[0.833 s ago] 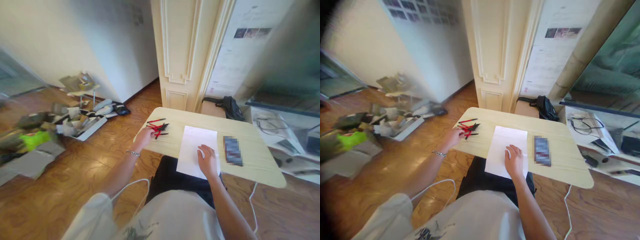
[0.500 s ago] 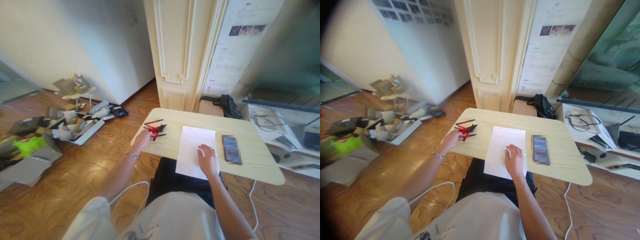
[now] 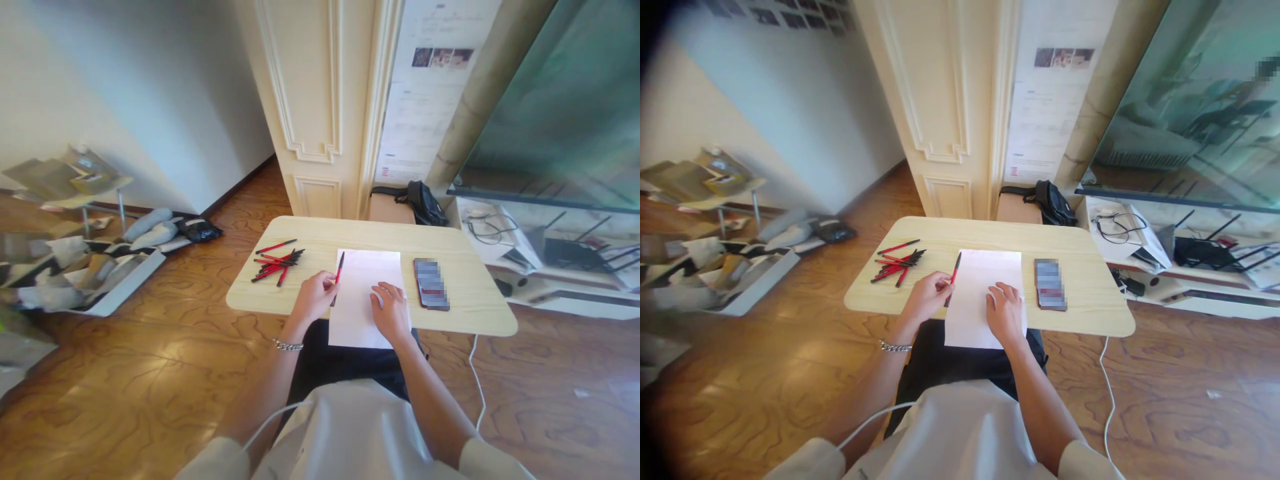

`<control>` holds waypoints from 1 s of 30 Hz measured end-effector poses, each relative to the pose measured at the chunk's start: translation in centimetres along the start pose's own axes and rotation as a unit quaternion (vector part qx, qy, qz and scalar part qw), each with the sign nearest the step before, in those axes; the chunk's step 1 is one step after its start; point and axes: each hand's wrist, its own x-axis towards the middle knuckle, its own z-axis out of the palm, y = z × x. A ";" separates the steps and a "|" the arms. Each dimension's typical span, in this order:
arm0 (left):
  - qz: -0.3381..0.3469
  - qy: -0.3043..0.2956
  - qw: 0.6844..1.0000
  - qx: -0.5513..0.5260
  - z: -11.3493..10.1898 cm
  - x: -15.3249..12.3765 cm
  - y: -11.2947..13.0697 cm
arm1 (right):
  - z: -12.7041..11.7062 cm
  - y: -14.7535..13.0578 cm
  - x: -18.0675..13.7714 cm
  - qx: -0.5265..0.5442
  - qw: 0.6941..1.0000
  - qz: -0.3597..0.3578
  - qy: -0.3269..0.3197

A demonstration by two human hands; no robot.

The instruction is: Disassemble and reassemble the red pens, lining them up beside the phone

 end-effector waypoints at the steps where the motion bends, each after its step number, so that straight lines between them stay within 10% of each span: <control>1: -0.001 -0.004 1.000 -0.005 1.3 0.4 0.8 | -0.2 0.2 -0.1 -0.003 1.000 0.002 -0.001; 13: -0.016 -0.043 0.991 0.129 8.5 1.8 4.3 | -1.2 1.2 -0.4 -0.027 0.998 0.003 -0.050; 30: -0.021 0.027 0.999 -0.033 5.0 -0.7 1.5 | -1.1 0.2 5.2 -0.048 0.986 0.074 -0.142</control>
